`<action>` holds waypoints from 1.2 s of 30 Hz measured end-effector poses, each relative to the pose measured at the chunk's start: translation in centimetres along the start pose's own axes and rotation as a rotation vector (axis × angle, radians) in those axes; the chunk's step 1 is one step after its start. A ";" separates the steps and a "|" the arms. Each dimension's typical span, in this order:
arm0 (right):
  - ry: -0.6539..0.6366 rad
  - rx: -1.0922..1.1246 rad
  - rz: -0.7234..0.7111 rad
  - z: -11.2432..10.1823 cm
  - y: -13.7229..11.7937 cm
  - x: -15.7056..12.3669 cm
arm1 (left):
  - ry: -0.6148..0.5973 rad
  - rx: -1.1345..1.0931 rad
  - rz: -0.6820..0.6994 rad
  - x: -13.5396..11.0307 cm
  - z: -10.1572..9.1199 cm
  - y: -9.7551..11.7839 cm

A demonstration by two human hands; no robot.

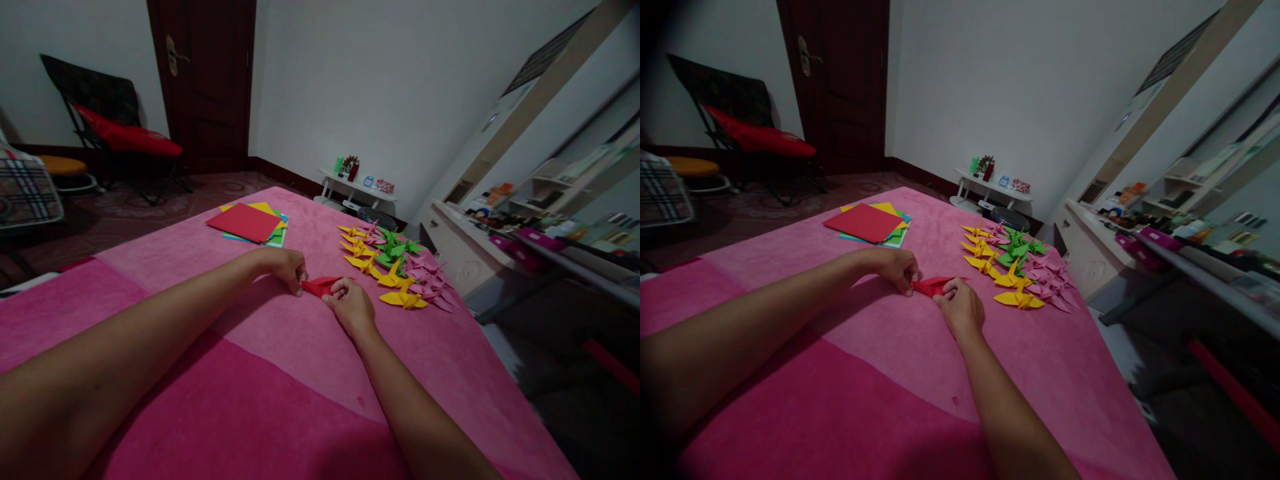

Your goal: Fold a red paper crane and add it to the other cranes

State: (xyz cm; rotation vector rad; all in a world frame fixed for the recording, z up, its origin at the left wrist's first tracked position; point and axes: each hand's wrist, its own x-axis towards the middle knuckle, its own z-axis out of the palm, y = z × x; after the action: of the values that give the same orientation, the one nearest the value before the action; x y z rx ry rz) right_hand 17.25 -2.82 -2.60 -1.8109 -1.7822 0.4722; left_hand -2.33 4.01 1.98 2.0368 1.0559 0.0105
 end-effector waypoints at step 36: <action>0.245 0.234 -0.199 -0.6 -2.3 -3.0 | 0.773 -0.779 0.314 2.1 4.9 1.3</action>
State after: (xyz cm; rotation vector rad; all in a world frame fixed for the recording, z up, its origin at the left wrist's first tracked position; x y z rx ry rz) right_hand 15.64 -5.91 -1.14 -1.4478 -1.6423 0.3477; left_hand 1.68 1.80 -1.14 1.4341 0.9269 1.2517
